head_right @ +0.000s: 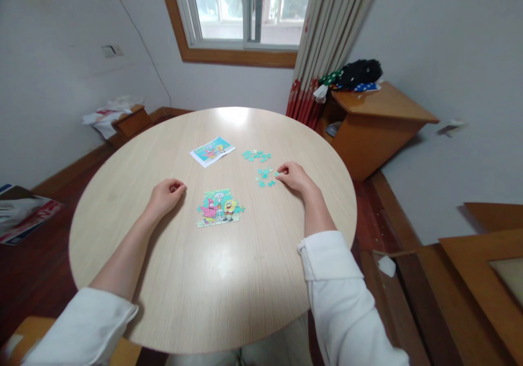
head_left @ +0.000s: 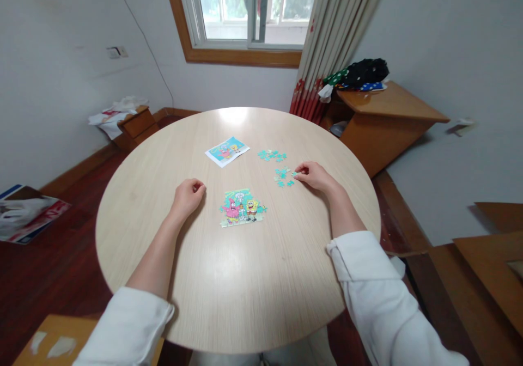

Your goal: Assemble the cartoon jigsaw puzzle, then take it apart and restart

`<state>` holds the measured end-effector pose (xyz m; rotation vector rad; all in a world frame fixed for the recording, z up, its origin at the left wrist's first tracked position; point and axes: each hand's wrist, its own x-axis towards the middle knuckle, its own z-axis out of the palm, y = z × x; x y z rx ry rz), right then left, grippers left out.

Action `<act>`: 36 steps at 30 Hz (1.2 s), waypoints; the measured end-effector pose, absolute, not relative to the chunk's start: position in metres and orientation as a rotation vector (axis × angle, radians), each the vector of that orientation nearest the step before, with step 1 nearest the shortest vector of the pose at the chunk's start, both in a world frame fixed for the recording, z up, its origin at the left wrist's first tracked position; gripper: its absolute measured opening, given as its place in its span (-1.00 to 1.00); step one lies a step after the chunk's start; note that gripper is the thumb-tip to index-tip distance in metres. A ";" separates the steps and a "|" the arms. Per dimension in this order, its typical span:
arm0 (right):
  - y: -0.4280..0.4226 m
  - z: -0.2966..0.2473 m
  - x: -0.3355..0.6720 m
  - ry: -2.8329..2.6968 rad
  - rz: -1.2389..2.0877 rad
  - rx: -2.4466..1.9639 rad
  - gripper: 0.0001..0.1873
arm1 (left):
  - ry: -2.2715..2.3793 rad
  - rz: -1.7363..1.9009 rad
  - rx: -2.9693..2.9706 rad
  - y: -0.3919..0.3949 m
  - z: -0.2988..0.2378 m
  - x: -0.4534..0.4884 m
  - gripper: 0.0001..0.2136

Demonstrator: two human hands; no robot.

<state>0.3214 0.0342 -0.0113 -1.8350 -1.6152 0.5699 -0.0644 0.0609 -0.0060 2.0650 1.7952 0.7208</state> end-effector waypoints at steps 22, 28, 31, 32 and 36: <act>0.014 0.002 0.213 -1.490 1.218 -1.143 -0.78 | 0.992 0.678 2.369 0.014 -0.001 -0.011 -0.71; 0.016 0.003 0.215 -1.540 1.218 -1.189 -0.75 | 0.862 0.641 2.491 0.011 -0.006 -0.008 -0.67; 0.016 0.004 0.214 -1.672 1.125 -1.215 -0.79 | 0.836 0.617 2.527 0.010 -0.005 -0.009 -0.69; 0.016 0.004 0.214 -1.721 1.094 -1.221 -0.80 | 0.829 0.610 2.532 0.010 -0.005 -0.009 -0.70; 0.014 0.007 0.214 -1.833 1.039 -1.219 -0.77 | 0.818 0.594 2.531 0.010 -0.004 -0.009 -0.70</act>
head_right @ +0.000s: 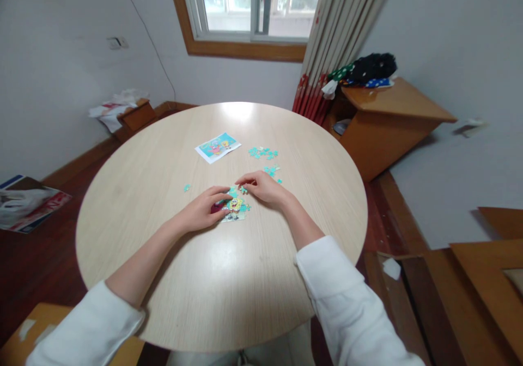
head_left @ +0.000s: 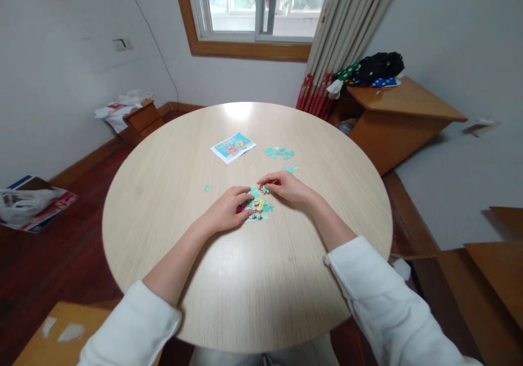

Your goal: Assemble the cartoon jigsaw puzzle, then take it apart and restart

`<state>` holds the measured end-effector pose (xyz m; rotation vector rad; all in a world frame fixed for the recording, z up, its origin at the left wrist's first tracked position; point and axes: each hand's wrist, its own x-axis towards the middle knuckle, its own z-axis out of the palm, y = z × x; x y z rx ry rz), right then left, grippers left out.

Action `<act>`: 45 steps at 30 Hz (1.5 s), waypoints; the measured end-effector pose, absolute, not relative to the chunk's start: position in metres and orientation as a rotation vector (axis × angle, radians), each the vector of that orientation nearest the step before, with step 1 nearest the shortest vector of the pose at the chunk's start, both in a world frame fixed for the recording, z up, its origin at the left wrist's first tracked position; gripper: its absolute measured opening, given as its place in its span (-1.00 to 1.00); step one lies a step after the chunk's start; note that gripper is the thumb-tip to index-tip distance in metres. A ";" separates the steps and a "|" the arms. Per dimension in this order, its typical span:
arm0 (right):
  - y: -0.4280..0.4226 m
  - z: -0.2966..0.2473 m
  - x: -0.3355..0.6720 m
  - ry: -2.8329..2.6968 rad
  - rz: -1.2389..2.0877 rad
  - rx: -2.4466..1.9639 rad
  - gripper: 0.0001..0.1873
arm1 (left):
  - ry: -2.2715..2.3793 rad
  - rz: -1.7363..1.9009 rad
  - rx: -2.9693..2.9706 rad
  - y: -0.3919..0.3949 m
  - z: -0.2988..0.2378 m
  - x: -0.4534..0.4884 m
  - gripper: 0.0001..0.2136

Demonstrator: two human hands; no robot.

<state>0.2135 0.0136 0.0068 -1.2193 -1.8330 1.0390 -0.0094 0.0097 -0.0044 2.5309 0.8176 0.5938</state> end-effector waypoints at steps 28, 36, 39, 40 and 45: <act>0.022 -0.008 0.206 -1.862 0.872 -1.233 -0.74 | 0.772 0.552 2.546 0.005 0.004 -0.006 -0.72; 0.022 -0.007 0.203 -1.871 0.841 -1.266 -0.72 | 0.768 0.555 2.541 0.005 0.005 -0.007 -0.72; 0.022 -0.007 0.203 -1.878 0.827 -1.269 -0.72 | 0.759 0.548 2.545 0.005 0.005 -0.006 -0.72; 0.022 -0.007 0.203 -1.879 0.823 -1.272 -0.72 | 0.761 0.547 2.544 0.005 0.005 -0.006 -0.72; 0.022 -0.008 0.202 -1.874 0.822 -1.275 -0.72 | 0.782 0.535 2.541 0.004 0.006 -0.006 -0.72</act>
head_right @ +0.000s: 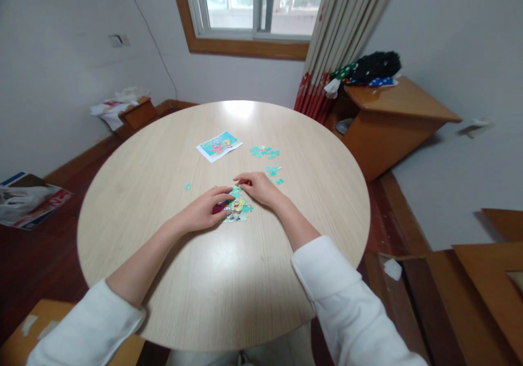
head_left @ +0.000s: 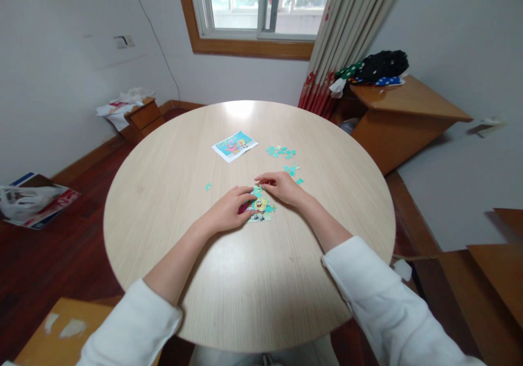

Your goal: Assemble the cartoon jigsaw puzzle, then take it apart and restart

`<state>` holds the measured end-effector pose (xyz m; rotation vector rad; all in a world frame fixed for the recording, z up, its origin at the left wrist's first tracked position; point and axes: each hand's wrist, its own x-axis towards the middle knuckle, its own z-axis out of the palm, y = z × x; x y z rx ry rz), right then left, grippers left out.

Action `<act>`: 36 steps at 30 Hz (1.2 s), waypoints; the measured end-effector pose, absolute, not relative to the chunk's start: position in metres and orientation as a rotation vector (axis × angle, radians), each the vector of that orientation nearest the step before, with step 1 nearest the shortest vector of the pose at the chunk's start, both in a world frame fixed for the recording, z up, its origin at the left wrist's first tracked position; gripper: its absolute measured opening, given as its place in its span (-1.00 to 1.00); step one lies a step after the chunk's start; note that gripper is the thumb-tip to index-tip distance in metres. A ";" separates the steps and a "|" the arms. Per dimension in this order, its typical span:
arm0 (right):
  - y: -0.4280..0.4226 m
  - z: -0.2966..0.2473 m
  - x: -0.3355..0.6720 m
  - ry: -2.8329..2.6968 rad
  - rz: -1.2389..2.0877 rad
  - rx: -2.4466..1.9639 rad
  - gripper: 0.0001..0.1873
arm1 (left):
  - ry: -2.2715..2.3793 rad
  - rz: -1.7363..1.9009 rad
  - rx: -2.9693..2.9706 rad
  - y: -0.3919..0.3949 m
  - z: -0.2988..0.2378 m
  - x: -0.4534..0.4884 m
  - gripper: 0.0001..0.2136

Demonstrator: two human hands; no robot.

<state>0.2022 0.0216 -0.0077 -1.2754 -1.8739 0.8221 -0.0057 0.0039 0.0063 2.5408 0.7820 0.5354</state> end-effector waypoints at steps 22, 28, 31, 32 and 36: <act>0.009 0.004 0.159 -1.265 1.204 -1.111 -0.67 | 1.004 1.065 1.454 0.018 0.005 -0.001 -0.74; 0.007 0.001 0.156 -1.223 1.302 -1.099 -0.65 | 1.014 1.067 1.371 0.020 0.006 -0.004 -0.75; 0.009 -0.002 0.158 -1.253 1.275 -1.121 -0.70 | 1.070 1.117 1.367 0.026 0.007 -0.011 -0.78; 0.009 -0.003 0.159 -1.270 1.249 -1.135 -0.73 | 1.100 1.130 1.381 0.029 0.007 -0.014 -0.79; 0.012 -0.006 0.163 -1.372 1.133 -1.190 -0.86 | 1.221 1.039 1.499 0.039 0.003 -0.026 -0.87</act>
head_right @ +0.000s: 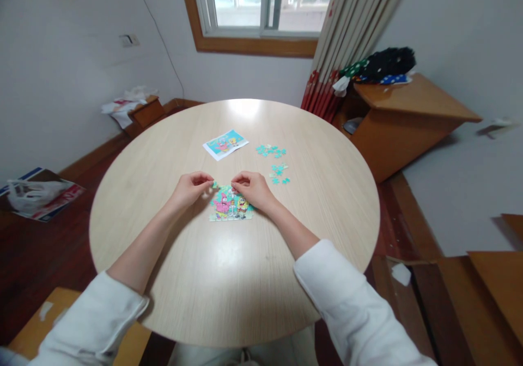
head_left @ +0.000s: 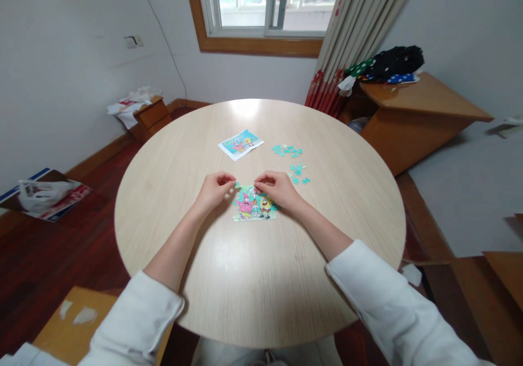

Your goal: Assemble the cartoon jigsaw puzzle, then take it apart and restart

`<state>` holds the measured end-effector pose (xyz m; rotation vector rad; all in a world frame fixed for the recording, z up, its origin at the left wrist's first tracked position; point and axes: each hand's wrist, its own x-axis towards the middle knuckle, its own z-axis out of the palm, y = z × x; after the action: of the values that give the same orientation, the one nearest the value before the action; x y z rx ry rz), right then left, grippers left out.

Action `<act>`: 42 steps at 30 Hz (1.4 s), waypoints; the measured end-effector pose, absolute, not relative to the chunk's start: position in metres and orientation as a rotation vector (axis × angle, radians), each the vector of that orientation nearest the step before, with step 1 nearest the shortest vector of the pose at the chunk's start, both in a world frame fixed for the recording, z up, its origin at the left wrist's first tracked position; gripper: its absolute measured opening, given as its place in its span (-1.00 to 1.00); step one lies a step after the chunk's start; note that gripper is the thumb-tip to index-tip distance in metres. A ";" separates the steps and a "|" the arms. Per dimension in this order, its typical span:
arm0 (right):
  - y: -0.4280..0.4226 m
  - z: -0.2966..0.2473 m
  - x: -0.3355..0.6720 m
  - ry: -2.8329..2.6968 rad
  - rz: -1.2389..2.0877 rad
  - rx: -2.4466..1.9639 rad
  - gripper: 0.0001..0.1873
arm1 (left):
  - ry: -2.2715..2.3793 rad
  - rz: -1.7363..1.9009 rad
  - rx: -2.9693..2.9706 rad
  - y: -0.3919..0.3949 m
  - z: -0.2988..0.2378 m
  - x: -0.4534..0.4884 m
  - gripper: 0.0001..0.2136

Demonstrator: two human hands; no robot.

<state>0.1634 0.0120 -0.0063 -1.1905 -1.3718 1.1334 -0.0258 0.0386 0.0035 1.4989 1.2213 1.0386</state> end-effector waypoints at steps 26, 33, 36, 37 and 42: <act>0.008 -0.003 0.166 -1.625 0.969 -1.276 -0.92 | 1.333 1.000 1.833 0.040 -0.007 -0.027 -0.82; 0.009 -0.004 0.166 -1.630 0.954 -1.267 -0.92 | 1.224 1.049 1.508 0.037 0.000 -0.021 -0.97; 0.009 -0.004 0.166 -1.633 0.945 -1.263 -0.92 | 1.230 1.064 1.379 0.036 0.003 -0.019 -0.90; 0.009 -0.004 0.166 -1.634 0.943 -1.261 -0.93 | 1.234 1.062 1.350 0.036 0.004 -0.019 -0.89; 0.008 -0.003 0.166 -1.647 0.948 -1.261 -0.93 | 1.200 1.048 1.294 0.033 0.009 -0.019 -0.78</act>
<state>0.1663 0.0077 -0.0033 -1.2607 -1.6467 0.9483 -0.0188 0.0327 0.0093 1.2941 1.2000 1.0476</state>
